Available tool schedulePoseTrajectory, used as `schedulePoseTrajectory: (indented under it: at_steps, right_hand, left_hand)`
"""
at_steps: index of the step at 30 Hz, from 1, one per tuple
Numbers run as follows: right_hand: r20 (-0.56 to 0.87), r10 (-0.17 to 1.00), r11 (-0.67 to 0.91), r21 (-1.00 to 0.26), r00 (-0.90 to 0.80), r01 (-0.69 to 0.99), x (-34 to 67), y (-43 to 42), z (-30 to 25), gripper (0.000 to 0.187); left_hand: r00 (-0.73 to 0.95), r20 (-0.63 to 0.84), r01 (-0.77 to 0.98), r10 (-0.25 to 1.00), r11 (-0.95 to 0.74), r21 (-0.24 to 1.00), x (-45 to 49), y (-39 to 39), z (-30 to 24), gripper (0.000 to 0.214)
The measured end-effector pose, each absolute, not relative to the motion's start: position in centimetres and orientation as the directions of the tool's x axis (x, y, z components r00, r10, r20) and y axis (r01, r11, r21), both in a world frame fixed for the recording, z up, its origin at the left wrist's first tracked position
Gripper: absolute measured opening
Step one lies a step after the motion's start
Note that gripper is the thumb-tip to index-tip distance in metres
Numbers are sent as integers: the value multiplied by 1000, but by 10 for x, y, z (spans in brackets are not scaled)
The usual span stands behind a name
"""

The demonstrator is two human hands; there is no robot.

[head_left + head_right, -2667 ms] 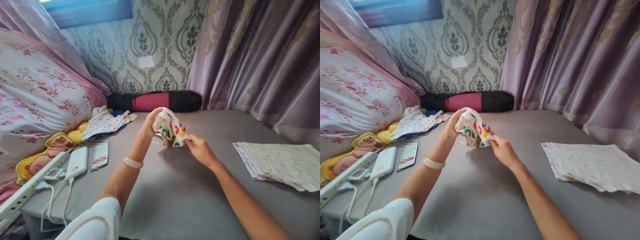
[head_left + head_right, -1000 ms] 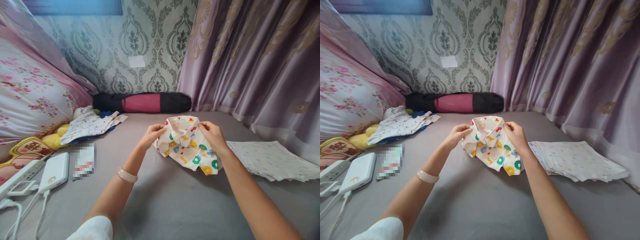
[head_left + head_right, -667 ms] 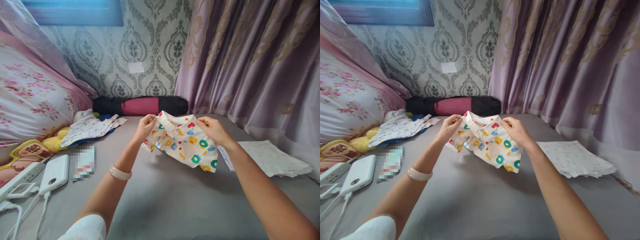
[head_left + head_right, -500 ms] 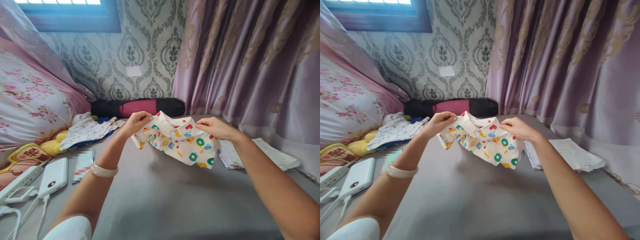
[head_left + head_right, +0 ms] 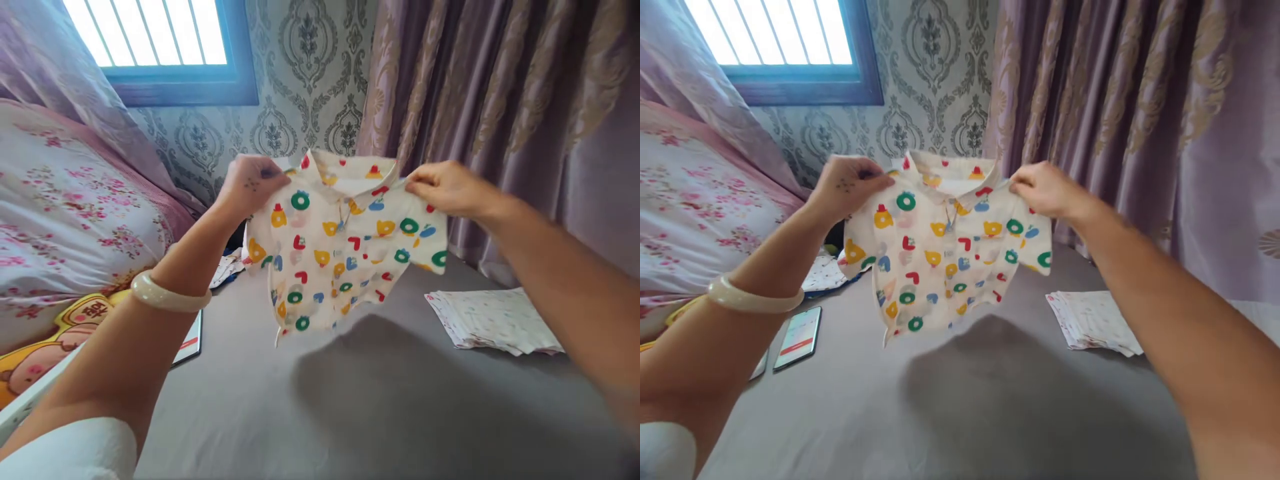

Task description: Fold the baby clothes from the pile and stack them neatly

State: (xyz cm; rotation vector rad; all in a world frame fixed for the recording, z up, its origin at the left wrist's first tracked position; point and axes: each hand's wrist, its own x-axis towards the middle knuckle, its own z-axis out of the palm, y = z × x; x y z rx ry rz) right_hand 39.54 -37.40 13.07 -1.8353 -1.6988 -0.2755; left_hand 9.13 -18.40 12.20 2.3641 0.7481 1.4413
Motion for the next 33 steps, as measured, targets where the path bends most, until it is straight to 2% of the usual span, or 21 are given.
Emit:
schedulePoseTrajectory:
  at_steps: [2,6,9,10,13,15,17,19,21,24,28,33]
  right_hand:
    - [550,815,-58,-238,184,970,398,-364,130,27]
    - [735,648,-88,-189,200,978,398,-349,126,38]
    - [673,704,-149,-172,227,974,394,-342,122,37]
    - [684,688,-177,-168,244,970,393,-340,120,36]
    - [811,524,-222,-166,261,961,391,-336,114,35]
    - [801,550,-208,-141,235,968,393,-333,111,35]
    - [775,591,-197,-134,226,971,395,-329,108,35]
    - [809,537,-206,-149,238,967,397,-325,108,34]
    - [818,511,-225,-167,262,960,398,-321,107,33]
    - [754,579,-261,-188,309,947,397,-313,106,28]
    - [764,540,-317,-203,352,926,393,-307,101,31]
    - [826,441,-368,-189,350,910,375,-314,95,34]
  left_hand:
    - [436,718,301,542,-840,451,97,-176,124,17]
    - [358,806,226,472,-881,416,108,-162,122,22]
    - [483,746,278,459,-888,366,117,-158,115,16]
    - [468,752,301,464,-884,358,120,-158,113,16]
    - [368,798,329,477,-870,368,127,-156,105,18]
    - [378,771,340,512,-852,398,131,-152,102,18]
    - [297,776,343,557,-820,457,135,-144,99,19]
    - [201,780,309,593,-794,524,140,-134,97,21]
    - [226,744,268,628,-775,573,144,-124,94,20]
    - [240,702,284,670,-740,609,148,-120,87,15]
    - [174,726,389,666,-724,570,151,-134,82,16]
    - [46,845,421,533,-777,467,153,-157,82,21]
